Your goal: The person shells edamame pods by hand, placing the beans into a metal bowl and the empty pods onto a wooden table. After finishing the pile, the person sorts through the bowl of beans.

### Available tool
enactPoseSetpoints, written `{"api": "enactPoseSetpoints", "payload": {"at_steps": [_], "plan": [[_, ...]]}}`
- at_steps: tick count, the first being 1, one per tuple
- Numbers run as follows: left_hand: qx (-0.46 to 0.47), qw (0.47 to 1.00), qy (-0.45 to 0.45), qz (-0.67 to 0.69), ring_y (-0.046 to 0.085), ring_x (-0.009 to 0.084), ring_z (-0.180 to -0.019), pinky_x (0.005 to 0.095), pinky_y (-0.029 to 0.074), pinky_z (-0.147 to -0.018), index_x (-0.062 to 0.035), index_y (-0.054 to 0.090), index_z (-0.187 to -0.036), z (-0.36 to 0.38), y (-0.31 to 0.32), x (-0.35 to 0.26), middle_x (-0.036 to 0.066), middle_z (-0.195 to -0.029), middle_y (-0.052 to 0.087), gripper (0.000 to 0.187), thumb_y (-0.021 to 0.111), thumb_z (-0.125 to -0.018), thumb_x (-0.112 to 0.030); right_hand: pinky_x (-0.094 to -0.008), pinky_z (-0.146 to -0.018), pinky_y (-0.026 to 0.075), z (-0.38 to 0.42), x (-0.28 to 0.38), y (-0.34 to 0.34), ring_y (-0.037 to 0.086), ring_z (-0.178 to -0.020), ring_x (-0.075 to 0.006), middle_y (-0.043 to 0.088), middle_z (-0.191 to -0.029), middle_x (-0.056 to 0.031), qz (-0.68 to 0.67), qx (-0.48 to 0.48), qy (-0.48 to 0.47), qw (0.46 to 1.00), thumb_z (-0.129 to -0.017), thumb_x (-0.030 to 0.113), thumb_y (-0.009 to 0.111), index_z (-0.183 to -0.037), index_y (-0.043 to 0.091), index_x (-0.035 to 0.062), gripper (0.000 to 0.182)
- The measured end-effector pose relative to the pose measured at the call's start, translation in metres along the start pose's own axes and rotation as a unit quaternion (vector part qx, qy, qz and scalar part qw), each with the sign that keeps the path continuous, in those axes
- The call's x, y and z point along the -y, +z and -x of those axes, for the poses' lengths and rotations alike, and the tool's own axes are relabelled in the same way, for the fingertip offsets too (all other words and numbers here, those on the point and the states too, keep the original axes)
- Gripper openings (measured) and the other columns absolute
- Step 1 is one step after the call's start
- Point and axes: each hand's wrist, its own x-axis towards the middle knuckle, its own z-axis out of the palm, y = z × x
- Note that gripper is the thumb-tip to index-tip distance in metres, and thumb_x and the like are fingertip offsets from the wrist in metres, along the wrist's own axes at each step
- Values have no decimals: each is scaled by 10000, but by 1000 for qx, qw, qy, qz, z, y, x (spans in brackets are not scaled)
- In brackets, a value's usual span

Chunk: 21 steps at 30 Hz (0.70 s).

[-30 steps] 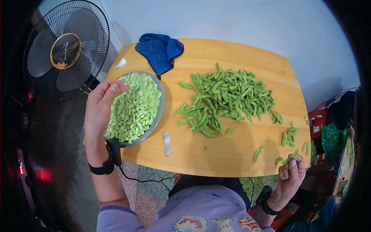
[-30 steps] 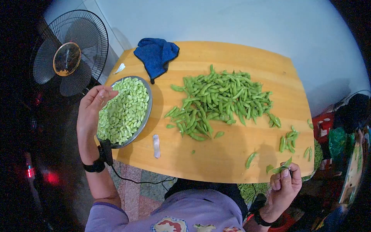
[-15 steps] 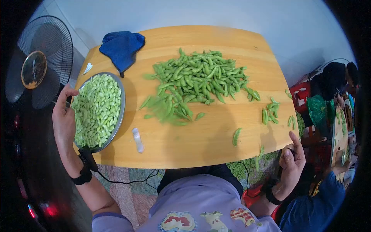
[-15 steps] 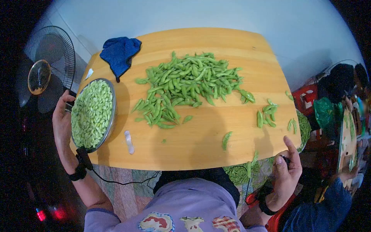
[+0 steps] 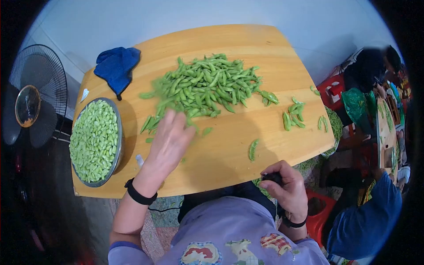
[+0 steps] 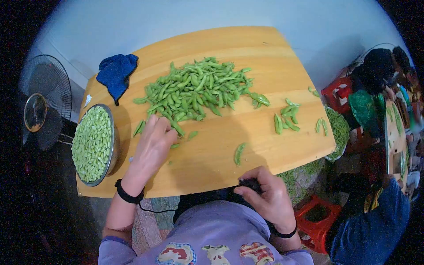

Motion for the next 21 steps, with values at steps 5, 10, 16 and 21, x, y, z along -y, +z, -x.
{"api": "enactPoseSetpoints", "payload": {"at_steps": [5, 10, 16, 21], "plan": [[-10, 799, -326, 505, 546, 139, -685, 251, 444, -582, -22, 570, -835, -12, -14, 3, 38, -790, 580, 46, 576, -795, -45, -335, -542, 437, -11, 13, 3, 558, -607, -311, 555, -677, -133, 59, 82, -20, 995, -769, 151, 660, -869, 501, 13, 233], [19, 460, -351, 815, 579, 117, -686, 215, 478, -574, -4, 558, -938, -14, -8, -20, 55, -833, 601, 147, 576, -820, -90, -312, -557, 437, -32, 19, 12, 566, -641, -260, 558, -721, -114, 59, 57, -142, 987, -759, 106, 656, -866, 511, 13, 203], [12, 424, -325, 845, 528, 85, -626, 175, 424, -541, -71, 560, -863, -19, -11, -63, 60, -854, 594, 128, 642, -786, -132, -364, -553, 428, -37, 14, 15, 548, -657, -308, 514, -734, -137, 90, 20, -223, 970, -761, 84, 634, -898, 504, 14, 202], [13, 423, -282, 861, 540, 80, -654, 181, 397, -544, -66, 562, -866, -22, -3, -75, 4, -760, 585, 164, 673, -745, -51, -300, -570, 449, -36, 13, 8, 572, -646, -238, 557, -761, -109, 123, -30, -230, 965, -723, 52, 661, -891, 534, -5, 218]]}}
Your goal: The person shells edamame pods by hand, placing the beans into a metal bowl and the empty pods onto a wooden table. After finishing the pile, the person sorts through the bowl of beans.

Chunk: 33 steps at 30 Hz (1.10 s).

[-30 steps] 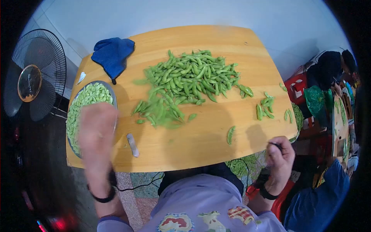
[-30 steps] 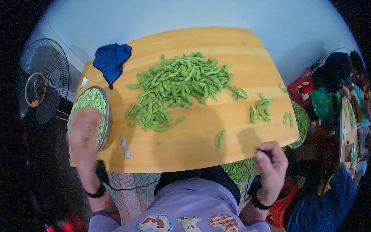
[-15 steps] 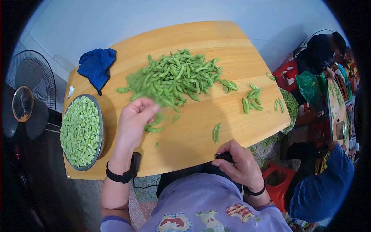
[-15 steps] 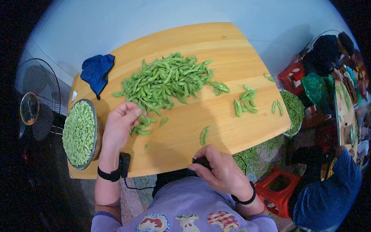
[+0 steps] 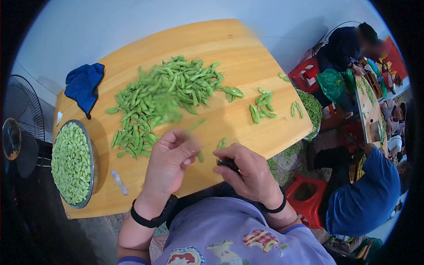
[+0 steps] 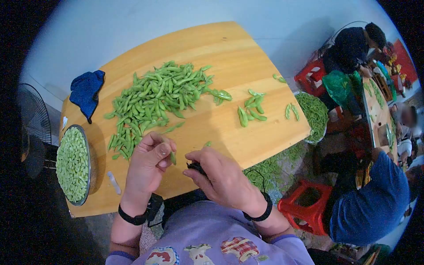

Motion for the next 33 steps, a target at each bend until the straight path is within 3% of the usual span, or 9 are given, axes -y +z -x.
{"api": "enactPoseSetpoints", "payload": {"at_steps": [4, 6, 11, 16, 22, 27, 33], "plan": [[-27, 999, 19, -31, 540, 86, -636, 194, 429, -579, -43, 557, -873, 2, 19, 6, 17, -751, 586, 186, 670, -729, -12, -298, -572, 450, 4, -2, 1, 572, -645, -238, 557, -754, -110, 8, 1, -3, 1000, -726, 51, 658, -903, 534, -8, 223], [-18, 998, 51, -37, 541, 88, -638, 201, 437, -588, -34, 555, -878, 1, 22, 10, 23, -751, 586, 192, 666, -725, -1, -360, -565, 440, 7, -4, 1, 555, -679, -324, 534, -763, -160, -35, 21, 9, 999, -760, 93, 640, -963, 507, -9, 264], [6, 994, 86, -60, 544, 89, -651, 211, 449, -612, -23, 548, -877, 0, 25, 13, 30, -757, 588, 197, 652, -718, 27, -364, -573, 443, 8, -5, -1, 560, -690, -329, 539, -770, -156, -56, 23, 38, 997, -772, 116, 631, -971, 510, -1, 260], [-29, 978, 152, -137, 523, 58, -670, 190, 426, -618, -28, 536, -842, -1, 28, 17, 11, -757, 580, 171, 645, -723, 26, -369, -573, 439, 7, -5, 2, 559, -689, -327, 535, -765, -156, -66, 26, 38, 997, -777, 120, 627, -966, 516, 0, 250], [-14, 973, 156, -170, 526, 59, -659, 194, 428, -621, -28, 529, -835, 1, 28, 17, 15, -746, 585, 160, 645, -732, 11, -365, -558, 430, 7, -5, 4, 551, -657, -317, 523, -723, -155, -78, 2, 43, 996, -781, 103, 620, -933, 528, -1, 206], [-1, 978, 145, -152, 550, 71, -678, 197, 440, -643, -25, 528, -826, 3, 31, 18, 35, -754, 603, 140, 631, -741, 19, -359, -556, 435, 6, -2, 0, 560, -644, -309, 536, -683, -151, -86, 9, 112, 990, -779, 76, 613, -880, 546, 1, 142], [-6, 978, 160, -134, 559, 74, -684, 202, 446, -641, -27, 530, -815, 2, 29, 17, 41, -754, 608, 132, 624, -743, 30, -358, -573, 452, 7, 9, 0, 573, -668, -327, 561, -734, -157, -91, -14, 101, 991, -778, 83, 617, -930, 538, -5, 193]]}}
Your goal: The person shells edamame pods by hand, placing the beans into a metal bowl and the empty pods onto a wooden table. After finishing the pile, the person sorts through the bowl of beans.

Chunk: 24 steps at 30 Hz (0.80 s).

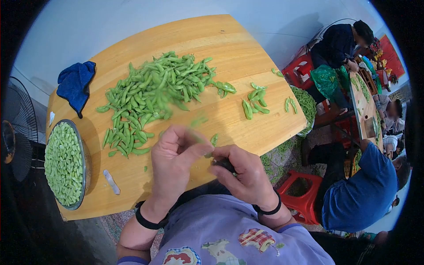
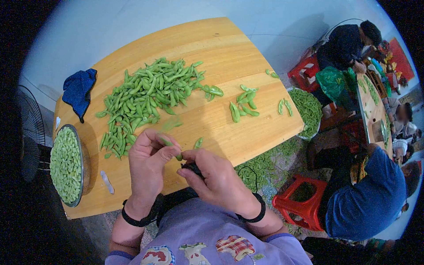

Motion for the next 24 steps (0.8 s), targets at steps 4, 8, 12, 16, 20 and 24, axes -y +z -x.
{"api": "enactPoseSetpoints", "payload": {"at_steps": [4, 8, 12, 16, 20, 24], "plan": [[2, 1000, -9, -7, 556, 73, -662, 201, 447, -628, -26, 530, -814, 8, 3, -3, 45, -757, 617, 136, 630, -739, 29, -363, -569, 448, 4, 0, -2, 571, -671, -336, 558, -740, -165, 36, 20, 5, 999, -779, 81, 614, -954, 530, -7, 212], [21, 999, -18, -39, 567, 75, -667, 204, 453, -631, -24, 528, -818, 10, 2, -4, 49, -755, 622, 138, 629, -740, 31, -367, -559, 440, 2, -4, -1, 565, -665, -342, 549, -731, -172, 25, 33, -3, 999, -775, 73, 613, -932, 530, -9, 196], [2, 1000, 1, -30, 578, 97, -700, 214, 465, -657, -25, 509, -814, 7, 5, -7, 63, -765, 610, 172, 635, -725, 51, -379, -546, 425, -1, -3, -3, 556, -647, -339, 532, -706, -170, 40, 39, -17, 998, -765, 61, 617, -921, 539, -9, 188], [8, 998, 21, -59, 586, 82, -691, 202, 469, -638, -16, 522, -822, 6, 3, -8, 61, -770, 627, 158, 631, -733, 58, -373, -544, 422, -1, -2, -4, 553, -637, -330, 527, -697, -166, -6, 39, -17, 999, -761, 54, 618, -917, 545, -11, 184], [10, 999, 16, -49, 587, 86, -690, 204, 469, -633, -14, 523, -828, 8, 3, -7, 63, -768, 626, 162, 634, -732, 56, -351, -549, 428, -1, -4, -4, 556, -638, -317, 536, -707, -162, 8, 44, 4, 999, -760, 55, 622, -911, 552, -19, 183], [47, 999, -8, -3, 579, 91, -670, 213, 467, -627, -14, 528, -826, 7, -6, -1, 64, -755, 621, 157, 641, -732, 40, -291, -508, 400, 0, -17, -2, 528, -557, -207, 530, -650, -100, -64, 51, 8, 997, -769, 60, 627, -927, 566, -17, 186]]}}
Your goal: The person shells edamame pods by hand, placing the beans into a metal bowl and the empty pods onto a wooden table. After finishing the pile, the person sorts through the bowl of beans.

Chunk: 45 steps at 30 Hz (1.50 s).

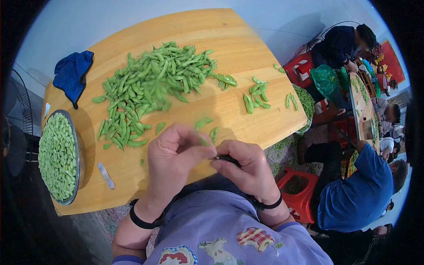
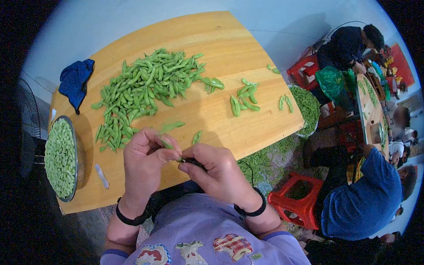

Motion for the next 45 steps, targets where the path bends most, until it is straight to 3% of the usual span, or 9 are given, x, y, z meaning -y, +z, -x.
{"api": "enactPoseSetpoints", "payload": {"at_steps": [7, 10, 12, 14, 17, 29, 32, 38, 45], "plan": [[197, 930, -127, 283, 525, 95, -729, 229, 437, -661, -39, 537, -843, -13, -21, 18, 41, -722, 561, 107, 625, -783, -43, -175, -463, 313, -4, -6, -10, 444, -541, -30, 516, -654, 26, -430, 130, 257, 856, -808, 69, 603, -914, 597, 14, 120], [47, 965, -168, 195, 519, 118, -678, 230, 442, -634, -46, 517, -880, -8, -9, 11, 37, -719, 538, 264, 708, -718, -130, -218, -465, 352, -4, -7, -1, 475, -542, -67, 524, -637, 5, -438, 75, 273, 853, -799, 56, 596, -890, 598, 2, 105], [62, 989, -114, 76, 529, 112, -683, 230, 454, -627, -42, 512, -901, -6, -10, 11, 34, -747, 547, 273, 705, -718, -100, -257, -493, 392, -2, 0, 7, 494, -553, -98, 513, -614, -11, 67, -40, 46, 996, -787, 51, 595, -874, 593, -10, 107], [74, 995, -57, -45, 540, 106, -687, 230, 466, -621, -37, 507, -923, -7, -12, 7, 31, -774, 556, 286, 703, -717, -70, -286, -528, 416, -2, 7, 4, 513, -568, -126, 503, -597, -27, 63, -24, 46, 997, -774, 46, 596, -861, 588, -18, 108], [84, 988, -123, -50, 566, 103, -693, 223, 482, -606, -32, 507, -928, -7, -14, -1, 31, -806, 569, 281, 686, -713, -6, -202, -453, 336, -5, 11, -6, 442, -507, -59, 500, -617, 9, -185, 2, 253, 949, -813, 69, 572, -867, 588, -10, 97], [111, 969, -187, 120, 520, 71, -610, 194, 422, -557, -21, 530, -930, -5, -21, 13, 27, -760, 561, 157, 573, -779, -24, -161, -387, 237, -3, -15, -6, 333, -438, -20, 489, -652, -8, -560, 65, 289, 774, -823, 60, 568, -893, 571, -14, 101], [83, 961, -212, 158, 519, 78, -601, 190, 412, -531, -6, 544, -938, -5, -19, 15, 40, -755, 568, 147, 558, -795, -33, -179, -410, 299, -2, -2, 1, 412, -462, -51, 525, -683, -13, -299, -35, 274, 913, -820, 69, 585, -905, 562, -24, 128], [-37, 984, -94, -149, 542, 71, -572, 193, 438, -484, 12, 577, -904, -1, -11, 21, 45, -752, 566, 106, 569, -804, -20, -269, -590, 455, -4, 5, 0, 565, -645, -161, 585, -724, -99, 120, -61, 124, 983, -785, 105, 631, -994, 542, -44, 272], [-55, 923, 134, -356, 588, 158, -557, 265, 475, -521, -13, 575, -792, 1, 2, 23, 82, -744, 584, 80, 612, -732, 26, -283, -630, 461, -9, -4, 0, 573, -664, -177, 586, -732, -135, 2, -66, 201, 977, -791, 137, 619, -980, 547, -46, 274]]}}
